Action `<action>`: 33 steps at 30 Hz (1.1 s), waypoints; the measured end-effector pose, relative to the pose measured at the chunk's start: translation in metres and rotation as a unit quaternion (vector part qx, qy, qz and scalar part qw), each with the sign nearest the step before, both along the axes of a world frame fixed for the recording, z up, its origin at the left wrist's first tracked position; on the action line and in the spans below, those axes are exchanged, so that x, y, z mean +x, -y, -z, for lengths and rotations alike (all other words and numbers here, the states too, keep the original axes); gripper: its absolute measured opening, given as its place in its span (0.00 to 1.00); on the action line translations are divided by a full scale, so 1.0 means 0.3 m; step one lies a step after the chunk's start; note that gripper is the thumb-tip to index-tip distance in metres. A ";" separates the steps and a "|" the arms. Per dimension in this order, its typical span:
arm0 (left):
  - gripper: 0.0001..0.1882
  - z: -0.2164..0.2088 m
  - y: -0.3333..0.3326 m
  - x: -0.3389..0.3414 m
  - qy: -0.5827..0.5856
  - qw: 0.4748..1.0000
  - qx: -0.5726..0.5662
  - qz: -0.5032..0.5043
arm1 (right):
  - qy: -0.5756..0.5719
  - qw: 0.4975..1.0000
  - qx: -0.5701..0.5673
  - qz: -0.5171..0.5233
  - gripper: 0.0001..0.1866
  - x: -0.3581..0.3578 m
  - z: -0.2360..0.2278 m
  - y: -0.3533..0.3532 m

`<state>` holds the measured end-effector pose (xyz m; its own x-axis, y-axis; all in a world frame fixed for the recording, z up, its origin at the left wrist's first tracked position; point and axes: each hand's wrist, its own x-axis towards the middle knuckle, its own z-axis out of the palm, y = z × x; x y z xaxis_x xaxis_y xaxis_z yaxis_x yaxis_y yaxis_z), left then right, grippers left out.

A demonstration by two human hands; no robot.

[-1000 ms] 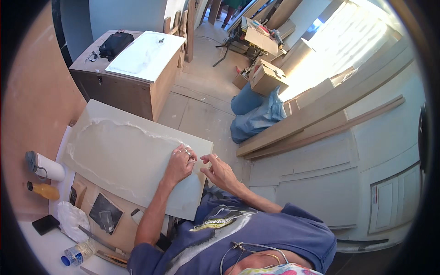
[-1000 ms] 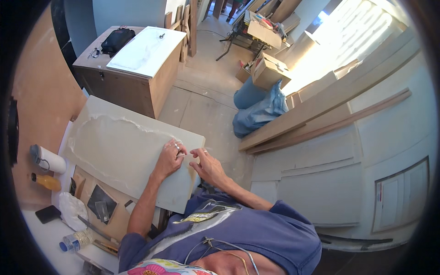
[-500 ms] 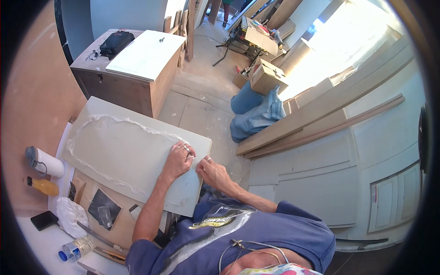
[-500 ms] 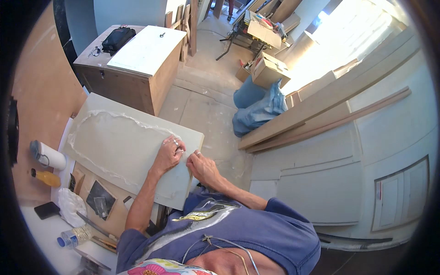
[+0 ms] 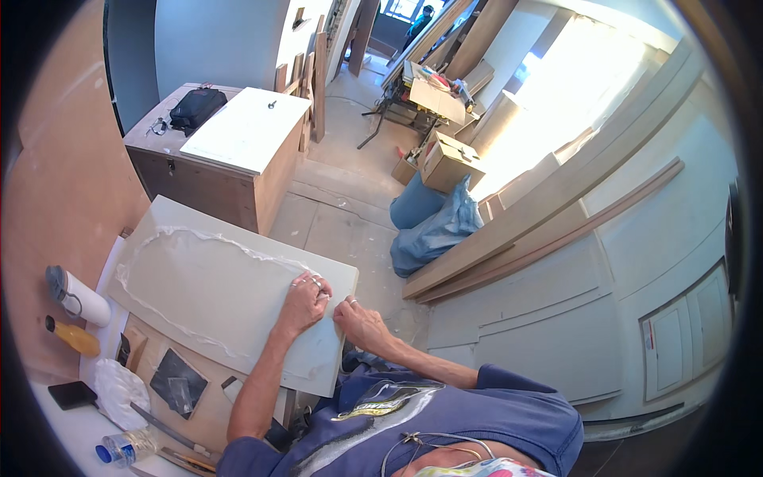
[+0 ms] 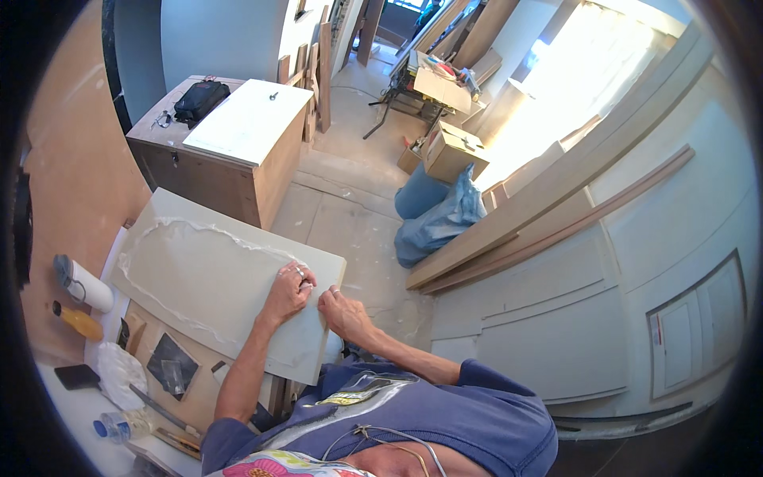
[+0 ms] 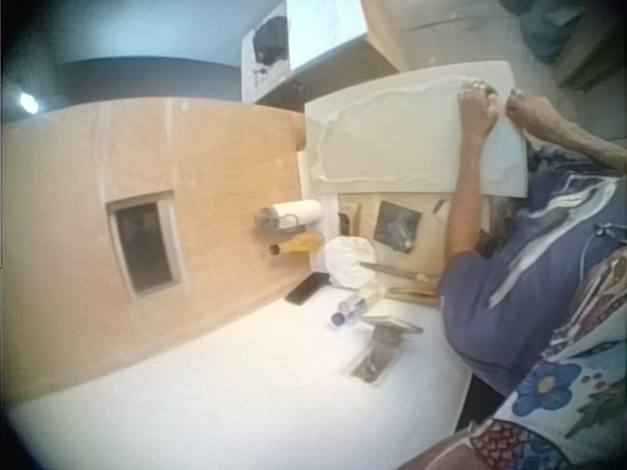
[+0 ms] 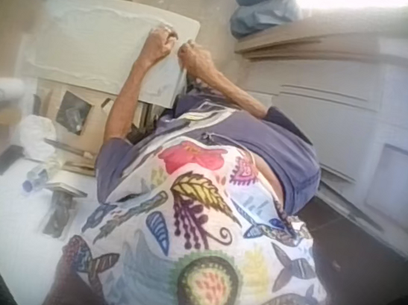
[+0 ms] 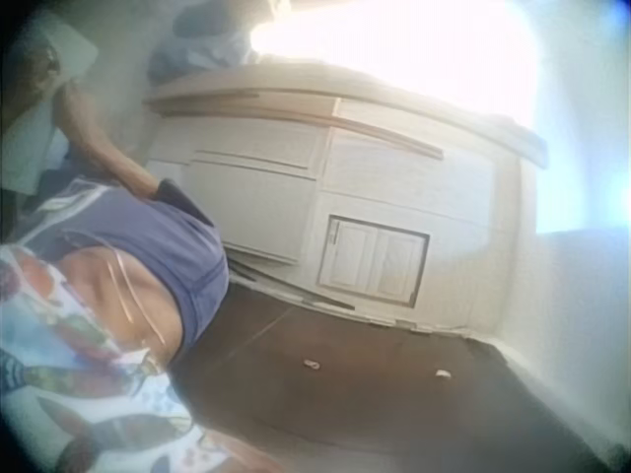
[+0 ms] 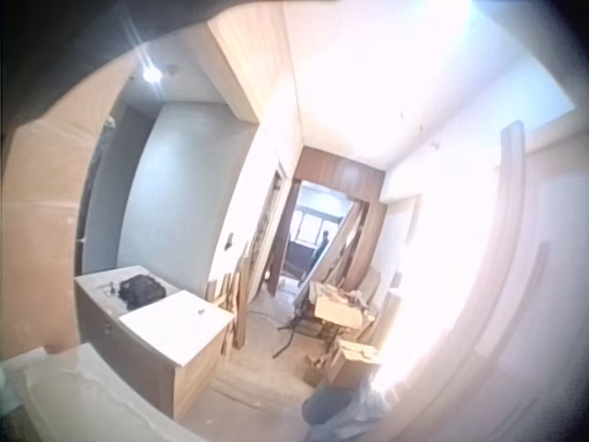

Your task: The person applies a white paste to a flat board with their hands, spreading it across the surface. They then use a sanding block to smooth the dried substance and a metal scraper to remove excess material from the edges.

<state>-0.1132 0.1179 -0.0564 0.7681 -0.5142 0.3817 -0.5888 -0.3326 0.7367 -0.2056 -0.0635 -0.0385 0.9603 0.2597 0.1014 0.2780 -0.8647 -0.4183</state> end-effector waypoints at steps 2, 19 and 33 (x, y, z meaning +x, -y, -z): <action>0.03 0.008 0.003 -0.002 0.018 0.999 -0.029 -0.007 | 0.001 1.000 -0.008 -0.007 0.08 0.001 0.006 -0.006; 0.03 0.021 -0.004 0.000 0.018 1.000 -0.007 -0.003 | -0.036 0.999 0.017 -0.012 0.11 -0.024 -0.039 -0.008; 0.02 0.034 0.007 0.003 0.034 0.999 -0.027 -0.006 | -0.002 0.999 -0.027 -0.017 0.08 -0.010 -0.021 -0.020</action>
<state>-0.1123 0.1157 -0.0666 0.7453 -0.4827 0.4599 -0.6340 -0.3000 0.7127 -0.2087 -0.0575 -0.0321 0.9513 0.2974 0.0815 0.3059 -0.8763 -0.3722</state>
